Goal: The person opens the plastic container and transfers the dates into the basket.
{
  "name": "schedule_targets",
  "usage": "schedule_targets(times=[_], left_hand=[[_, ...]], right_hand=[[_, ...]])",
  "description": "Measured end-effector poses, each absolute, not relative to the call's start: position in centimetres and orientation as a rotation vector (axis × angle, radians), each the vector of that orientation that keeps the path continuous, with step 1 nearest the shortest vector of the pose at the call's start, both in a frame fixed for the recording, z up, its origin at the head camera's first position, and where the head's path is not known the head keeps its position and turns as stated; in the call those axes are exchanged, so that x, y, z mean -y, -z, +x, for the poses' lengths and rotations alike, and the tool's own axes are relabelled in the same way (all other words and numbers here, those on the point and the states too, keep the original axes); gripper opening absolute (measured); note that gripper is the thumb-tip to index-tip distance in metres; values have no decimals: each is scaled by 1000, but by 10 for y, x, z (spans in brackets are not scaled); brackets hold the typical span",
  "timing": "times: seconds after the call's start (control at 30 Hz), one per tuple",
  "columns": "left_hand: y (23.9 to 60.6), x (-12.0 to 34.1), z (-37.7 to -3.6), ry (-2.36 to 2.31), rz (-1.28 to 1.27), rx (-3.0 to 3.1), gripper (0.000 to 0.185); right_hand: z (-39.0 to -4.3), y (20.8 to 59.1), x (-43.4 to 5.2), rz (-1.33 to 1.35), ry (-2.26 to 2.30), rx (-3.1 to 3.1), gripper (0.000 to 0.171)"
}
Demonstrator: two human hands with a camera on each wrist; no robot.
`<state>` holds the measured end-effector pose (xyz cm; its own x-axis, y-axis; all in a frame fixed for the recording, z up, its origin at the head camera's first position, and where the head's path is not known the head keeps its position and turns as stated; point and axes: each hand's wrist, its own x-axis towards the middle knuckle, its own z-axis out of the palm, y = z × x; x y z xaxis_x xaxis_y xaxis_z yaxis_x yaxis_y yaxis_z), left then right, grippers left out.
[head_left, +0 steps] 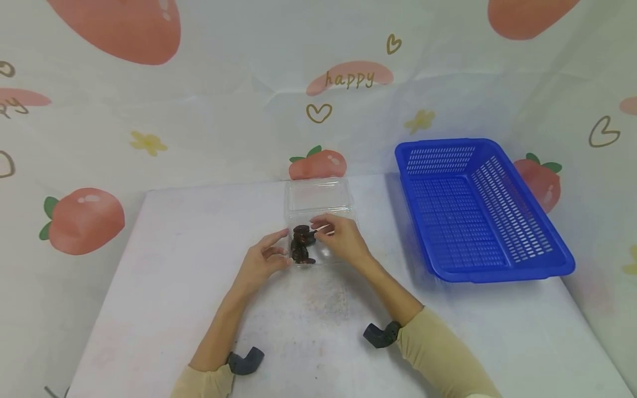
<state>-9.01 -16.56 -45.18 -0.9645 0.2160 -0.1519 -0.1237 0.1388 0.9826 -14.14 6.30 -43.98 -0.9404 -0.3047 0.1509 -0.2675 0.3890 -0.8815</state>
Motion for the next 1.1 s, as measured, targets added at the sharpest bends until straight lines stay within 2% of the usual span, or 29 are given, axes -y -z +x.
schedule_targets(times=[0.43, 0.83, 1.1], left_hand=[[454, 165, -94, -1942, 86, -2097, 72], [454, 166, -92, -1989, 80, -2034, 72], [452, 165, -91, -1991, 87, -2033, 72]], right_hand=[[-153, 443, -47, -382, 1533, -2350, 29], [-160, 442, -31, -502, 1248, -2509, 29], [-161, 446, -31, -512, 1231, -2540, 27]])
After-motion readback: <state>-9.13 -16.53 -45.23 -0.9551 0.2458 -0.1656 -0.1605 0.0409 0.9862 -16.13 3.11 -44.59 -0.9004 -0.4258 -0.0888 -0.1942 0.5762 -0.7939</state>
